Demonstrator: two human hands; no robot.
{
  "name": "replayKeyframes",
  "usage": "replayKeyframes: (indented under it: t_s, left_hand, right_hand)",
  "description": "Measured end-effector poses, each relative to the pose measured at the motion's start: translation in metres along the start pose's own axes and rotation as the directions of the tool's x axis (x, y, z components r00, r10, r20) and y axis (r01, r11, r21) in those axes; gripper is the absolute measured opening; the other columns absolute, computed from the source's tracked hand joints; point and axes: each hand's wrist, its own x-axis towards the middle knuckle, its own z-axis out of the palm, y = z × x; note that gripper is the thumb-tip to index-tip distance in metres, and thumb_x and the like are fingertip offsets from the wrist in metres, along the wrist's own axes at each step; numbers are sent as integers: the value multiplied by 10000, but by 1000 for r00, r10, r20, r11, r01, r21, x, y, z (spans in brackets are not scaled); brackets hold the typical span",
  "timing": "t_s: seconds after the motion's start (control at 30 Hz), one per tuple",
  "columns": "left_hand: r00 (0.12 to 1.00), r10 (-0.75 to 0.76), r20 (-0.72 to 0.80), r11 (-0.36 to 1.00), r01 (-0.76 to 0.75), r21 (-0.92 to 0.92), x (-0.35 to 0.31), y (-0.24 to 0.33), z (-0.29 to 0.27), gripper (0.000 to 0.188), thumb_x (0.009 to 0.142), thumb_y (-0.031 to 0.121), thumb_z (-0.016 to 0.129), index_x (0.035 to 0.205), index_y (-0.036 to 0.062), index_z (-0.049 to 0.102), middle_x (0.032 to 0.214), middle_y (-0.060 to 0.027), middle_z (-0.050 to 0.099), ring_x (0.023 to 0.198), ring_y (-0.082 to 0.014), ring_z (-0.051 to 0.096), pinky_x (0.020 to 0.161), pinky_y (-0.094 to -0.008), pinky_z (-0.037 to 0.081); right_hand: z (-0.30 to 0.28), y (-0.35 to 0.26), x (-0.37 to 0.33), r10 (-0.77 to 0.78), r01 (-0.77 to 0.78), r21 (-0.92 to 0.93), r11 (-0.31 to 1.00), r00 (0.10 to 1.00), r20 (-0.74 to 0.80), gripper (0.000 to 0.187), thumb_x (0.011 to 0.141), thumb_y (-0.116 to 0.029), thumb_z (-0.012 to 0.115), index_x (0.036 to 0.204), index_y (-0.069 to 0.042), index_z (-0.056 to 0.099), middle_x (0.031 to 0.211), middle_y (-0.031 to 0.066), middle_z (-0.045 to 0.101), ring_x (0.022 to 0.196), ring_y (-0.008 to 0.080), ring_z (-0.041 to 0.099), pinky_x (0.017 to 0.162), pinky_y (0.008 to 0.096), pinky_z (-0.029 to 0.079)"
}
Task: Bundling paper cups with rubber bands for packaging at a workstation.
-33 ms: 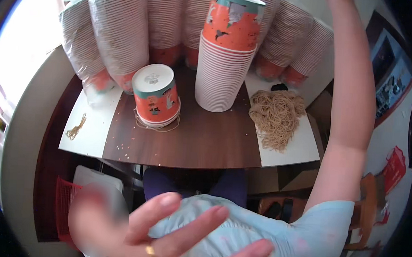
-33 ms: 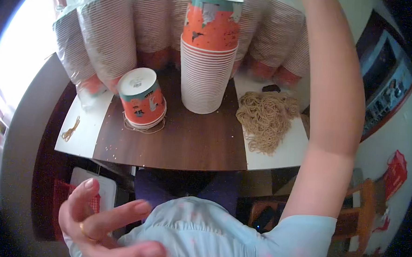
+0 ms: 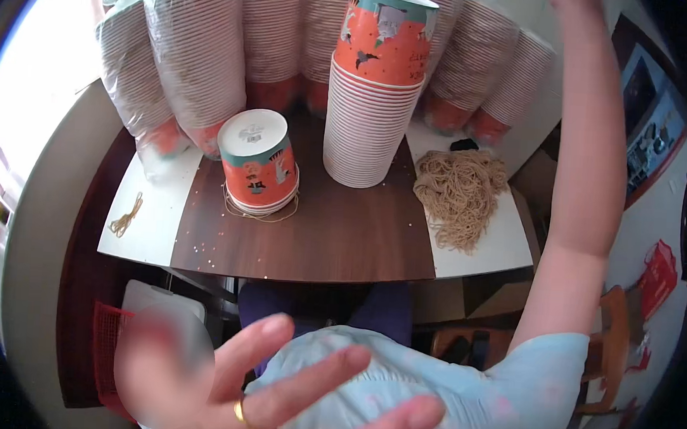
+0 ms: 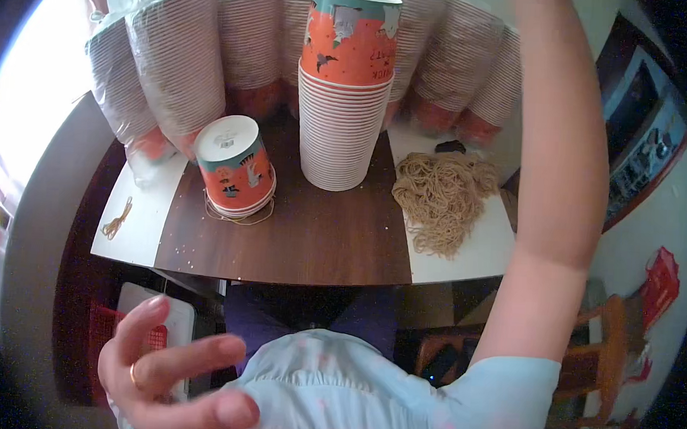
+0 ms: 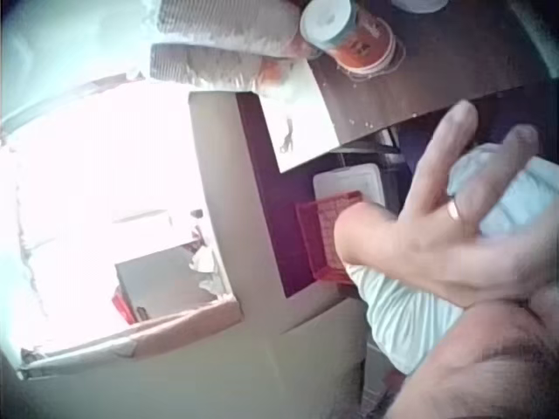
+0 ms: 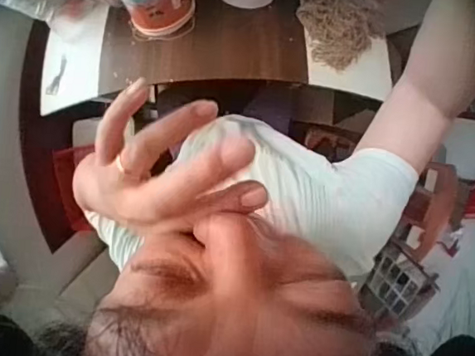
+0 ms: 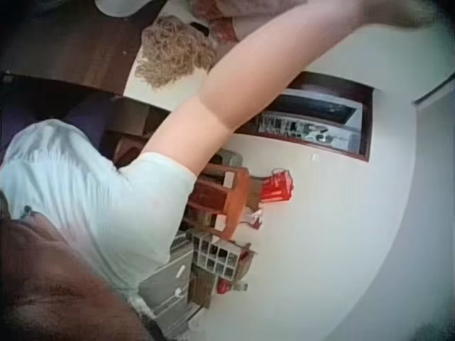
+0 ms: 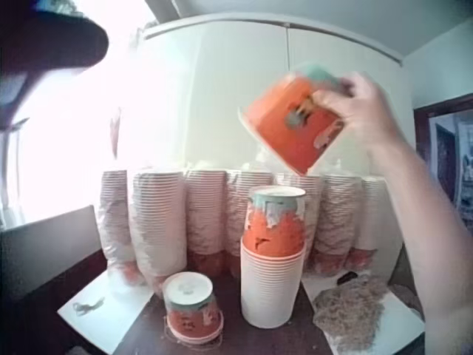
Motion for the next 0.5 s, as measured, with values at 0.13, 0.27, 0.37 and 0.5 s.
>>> replayKeyframes:
  t_s: [0.13,0.27,0.37,0.5]
  left_hand:
    - [999,-24,46,991,30,-127,18,-6,12,461,879,483,526,1318,342,505,1105,15,635,872,-209,607,894,-428,504]
    - [998,7,-60,996,-13,-89,18,2,16,470,893,540,469,1271,273,550,1127,53,598,868,-191,608,882,-422,511]
    - [990,57,-126,998,-61,-28,26,9,23,516,903,583,426,1235,221,583,1144,81,571,865,-178,609,873,-417,515]
    - [975,183,-127,977,-194,-87,16,19,40,524,913,591,430,1211,200,611,1155,104,546,869,-160,612,867,-419,521]
  right_hand:
    - [-116,122,-44,342,-544,608,578,838,424,355,908,-283,563,1178,-52,577,1105,99,650,995,236,617,843,387,492]
    - [-70,100,-259,815,-685,728,25,436,382,350,899,-247,571,1204,-74,560,1182,90,596,1018,228,599,899,413,511]
    - [-5,98,-383,731,-605,648,-463,153,665,313,894,-257,604,1157,-90,582,1118,78,625,1065,239,575,914,437,488]
    - [16,89,-436,802,-574,597,-561,-200,562,377,921,-360,570,1193,-99,558,1238,102,558,1161,275,519,996,493,410]
